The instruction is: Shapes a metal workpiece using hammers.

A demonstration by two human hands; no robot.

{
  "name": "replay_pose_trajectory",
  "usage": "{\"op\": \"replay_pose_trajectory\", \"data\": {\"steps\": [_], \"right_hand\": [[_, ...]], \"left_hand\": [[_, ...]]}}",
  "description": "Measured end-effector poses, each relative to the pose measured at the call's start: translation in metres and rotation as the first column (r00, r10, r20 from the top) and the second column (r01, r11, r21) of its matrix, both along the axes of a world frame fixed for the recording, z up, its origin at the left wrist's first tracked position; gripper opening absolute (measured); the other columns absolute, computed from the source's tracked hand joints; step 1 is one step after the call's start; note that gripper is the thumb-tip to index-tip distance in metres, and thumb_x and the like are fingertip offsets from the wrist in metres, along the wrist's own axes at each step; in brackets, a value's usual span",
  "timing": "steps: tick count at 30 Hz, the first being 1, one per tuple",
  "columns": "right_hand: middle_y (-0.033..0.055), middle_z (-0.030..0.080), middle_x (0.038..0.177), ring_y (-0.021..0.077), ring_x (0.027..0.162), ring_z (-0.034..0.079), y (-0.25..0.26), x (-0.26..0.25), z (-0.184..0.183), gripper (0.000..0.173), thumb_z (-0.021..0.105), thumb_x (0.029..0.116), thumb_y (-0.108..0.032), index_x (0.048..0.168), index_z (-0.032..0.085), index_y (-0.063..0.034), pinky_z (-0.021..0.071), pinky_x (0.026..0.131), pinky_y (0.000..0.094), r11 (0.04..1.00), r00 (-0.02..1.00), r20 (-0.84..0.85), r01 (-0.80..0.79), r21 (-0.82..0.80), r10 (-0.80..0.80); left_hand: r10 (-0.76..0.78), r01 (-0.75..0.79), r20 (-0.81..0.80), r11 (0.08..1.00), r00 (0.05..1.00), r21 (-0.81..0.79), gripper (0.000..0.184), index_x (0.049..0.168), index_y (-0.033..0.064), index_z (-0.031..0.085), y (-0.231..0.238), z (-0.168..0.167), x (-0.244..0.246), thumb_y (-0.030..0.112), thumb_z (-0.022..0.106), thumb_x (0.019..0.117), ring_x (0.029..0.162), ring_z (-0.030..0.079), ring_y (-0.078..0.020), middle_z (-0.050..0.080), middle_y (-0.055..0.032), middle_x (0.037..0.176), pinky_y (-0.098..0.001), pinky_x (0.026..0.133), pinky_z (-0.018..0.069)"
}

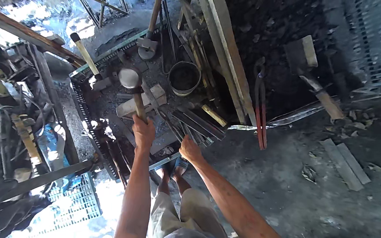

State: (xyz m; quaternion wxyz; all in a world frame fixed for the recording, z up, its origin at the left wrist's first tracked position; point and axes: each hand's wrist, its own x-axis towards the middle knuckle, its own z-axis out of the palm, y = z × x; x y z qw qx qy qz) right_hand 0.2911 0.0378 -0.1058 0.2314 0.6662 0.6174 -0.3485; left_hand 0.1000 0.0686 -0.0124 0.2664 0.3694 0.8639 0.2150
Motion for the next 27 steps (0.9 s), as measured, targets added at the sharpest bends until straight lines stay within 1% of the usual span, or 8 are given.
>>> {"op": "replay_pose_trajectory", "data": {"steps": [2,4,7,10,13,16,20,27], "right_hand": [[0.0213,0.067,0.121,0.0377,0.108,0.07,0.0,0.0,-0.001,0.06,0.056,0.0953,-0.024,0.148,0.038,-0.0016,0.0585,0.083,0.0543,1.0,1.0,-0.006,-0.006,-0.022,0.006],[0.0213,0.067,0.12,0.0372,0.108,0.07,0.002,0.001,0.004,0.061,0.057,0.0949,-0.025,0.148,0.038,-0.0014,0.0583,0.084,0.0541,0.999,1.0,-0.019,0.001,-0.049,-0.002],[0.0209,0.068,0.12,0.037,0.108,0.07,0.005,0.002,0.011,0.064,0.057,0.0937,-0.026,0.149,0.036,-0.0013,0.0578,0.084,0.0558,0.997,0.999,-0.047,0.007,-0.075,-0.01],[0.0211,0.068,0.118,0.0376,0.107,0.071,0.007,0.004,0.014,0.061,0.057,0.0948,-0.023,0.148,0.037,-0.0011,0.0582,0.084,0.0546,0.999,0.998,-0.055,0.002,-0.054,-0.005],[0.0224,0.067,0.121,0.039,0.108,0.07,0.009,0.007,0.015,0.058,0.056,0.096,-0.022,0.148,0.039,-0.0009,0.0582,0.083,0.0555,1.0,1.0,-0.02,-0.003,-0.022,0.003],[0.0216,0.068,0.118,0.0388,0.106,0.071,0.012,0.008,0.015,0.056,0.057,0.0952,-0.022,0.146,0.041,-0.0015,0.0585,0.08,0.0557,1.0,1.0,0.008,-0.024,0.006,0.024],[0.0227,0.067,0.119,0.0399,0.108,0.07,0.013,0.011,0.021,0.059,0.058,0.095,-0.022,0.148,0.04,-0.0008,0.0583,0.083,0.057,1.0,1.0,-0.016,-0.013,-0.007,0.013],[0.0228,0.067,0.121,0.0401,0.106,0.07,0.015,0.014,0.022,0.06,0.056,0.0957,-0.02,0.151,0.039,-0.0037,0.0584,0.08,0.0572,0.999,0.999,0.018,-0.04,0.027,0.04]], "left_hand": [[-0.034,0.046,0.061,0.975,0.998,-0.216,0.044,0.134,0.0004,0.048,-0.001,-0.039,-0.007,0.024,0.059,0.0987,0.084,0.072,-0.0381,0.069,-0.0217,0.094,-0.0583,0.074,0.0588],[-0.072,0.106,0.103,0.919,0.992,-0.38,0.039,0.126,0.0019,0.055,0.007,-0.047,-0.019,0.024,0.062,0.0939,0.086,0.072,-0.0376,0.069,-0.0219,0.097,-0.0587,0.073,0.0591],[-0.07,0.114,0.14,0.936,0.988,-0.332,0.03,0.115,0.0025,0.061,0.006,-0.02,-0.028,0.025,0.061,0.0951,0.077,0.071,-0.0348,0.068,-0.0198,0.091,-0.0564,0.068,0.0585],[-0.036,0.07,0.15,0.972,0.988,-0.225,0.03,0.116,0.0047,0.062,-0.008,0.0,-0.023,0.026,0.064,0.0951,0.067,0.069,-0.0311,0.068,-0.0172,0.086,-0.0535,0.061,0.0595],[-0.045,0.055,0.073,0.988,0.996,-0.142,0.031,0.117,0.0048,0.058,-0.011,0.018,-0.008,0.027,0.065,0.0976,0.068,0.067,-0.0322,0.065,-0.0162,0.082,-0.0537,0.061,0.0559],[-0.059,0.058,-0.002,0.989,0.998,-0.133,0.035,0.126,0.0039,0.052,-0.007,0.003,0.001,0.025,0.062,0.0999,0.075,0.07,-0.0349,0.067,-0.0172,0.084,-0.0552,0.067,0.0576],[-0.052,0.078,0.085,0.94,0.995,-0.333,0.038,0.13,0.004,0.054,0.005,-0.034,-0.003,0.024,0.059,0.0979,0.089,0.071,-0.0391,0.069,-0.0226,0.099,-0.0592,0.075,0.0582],[-0.018,0.055,0.137,0.96,0.99,-0.275,0.033,0.119,0.0047,0.06,0.0,-0.023,-0.012,0.026,0.064,0.0945,0.077,0.07,-0.0364,0.069,-0.0198,0.09,-0.058,0.067,0.0573]]}}
